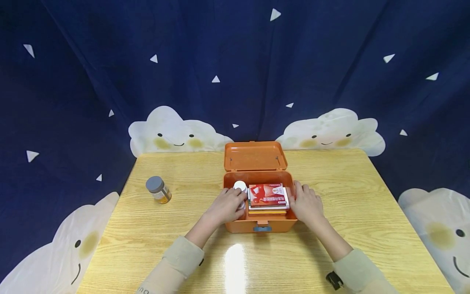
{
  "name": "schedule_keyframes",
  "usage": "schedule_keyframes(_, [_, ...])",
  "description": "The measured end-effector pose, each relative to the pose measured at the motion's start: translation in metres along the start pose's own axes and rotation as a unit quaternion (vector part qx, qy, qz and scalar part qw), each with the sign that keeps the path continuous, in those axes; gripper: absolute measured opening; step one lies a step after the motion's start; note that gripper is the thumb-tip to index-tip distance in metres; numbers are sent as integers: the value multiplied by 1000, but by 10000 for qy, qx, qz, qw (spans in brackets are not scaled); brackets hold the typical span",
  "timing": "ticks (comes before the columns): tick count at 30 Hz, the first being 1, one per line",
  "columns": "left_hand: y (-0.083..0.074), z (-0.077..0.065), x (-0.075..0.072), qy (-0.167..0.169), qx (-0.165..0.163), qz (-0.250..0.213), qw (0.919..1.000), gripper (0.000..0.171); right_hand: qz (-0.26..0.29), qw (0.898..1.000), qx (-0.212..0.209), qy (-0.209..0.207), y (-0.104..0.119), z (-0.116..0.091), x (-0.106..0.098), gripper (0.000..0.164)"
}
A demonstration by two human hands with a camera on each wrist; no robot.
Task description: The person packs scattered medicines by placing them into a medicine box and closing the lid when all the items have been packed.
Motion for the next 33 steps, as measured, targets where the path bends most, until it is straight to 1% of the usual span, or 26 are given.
schedule_keyframes(3, [2, 0, -2, -129, 53, -172, 9998, 37, 7, 10000, 0, 16, 0, 0, 0, 50])
schedule_keyframes(6, [5, 0, -4, -373, 85, -291, 9988, 35, 12, 10000, 5, 38, 0, 0, -1, 50])
schedule_keyframes(10, [9, 0, -7, -884, 58, -411, 9952, 30, 16, 10000, -7, 53, 0, 0, -1, 50])
schedule_keyframes(14, [14, -2, -12, -1458, -9, -469, 9882, 31, 16, 10000, -12, 55, 0, 1, -2, 50])
schedule_keyframes(18, [22, -4, -13, -1937, -144, -476, 9798, 31, 0, 10000, -12, 32, 0, 1, -2, 49])
schedule_keyframes(21, [28, -6, -13, -2308, -241, -462, 9716, 30, -7, 10000, -17, 2, 0, 1, -1, 48])
schedule_keyframes(27, [40, -12, -11, -3110, -310, -382, 9491, 32, -15, 10000, -30, -35, 0, 0, -1, 49])
schedule_keyframes(30, [47, -14, -8, -3372, -337, -355, 9402, 33, -10, 10000, -32, -51, -1, 0, 0, 50])
schedule_keyframes(33, [53, -16, -7, -3494, -426, -301, 9355, 34, -10, 10000, -44, -73, -1, 0, 0, 49])
Point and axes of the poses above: each hand's wrist, its own z-axis towards the middle knuckle, its own x-axis out of the palm, y = z × x, the point moved 1 cm from there along z, towards the middle knuckle, and after that the axes turned 7 degrees about -z, right-handed, at the moved point
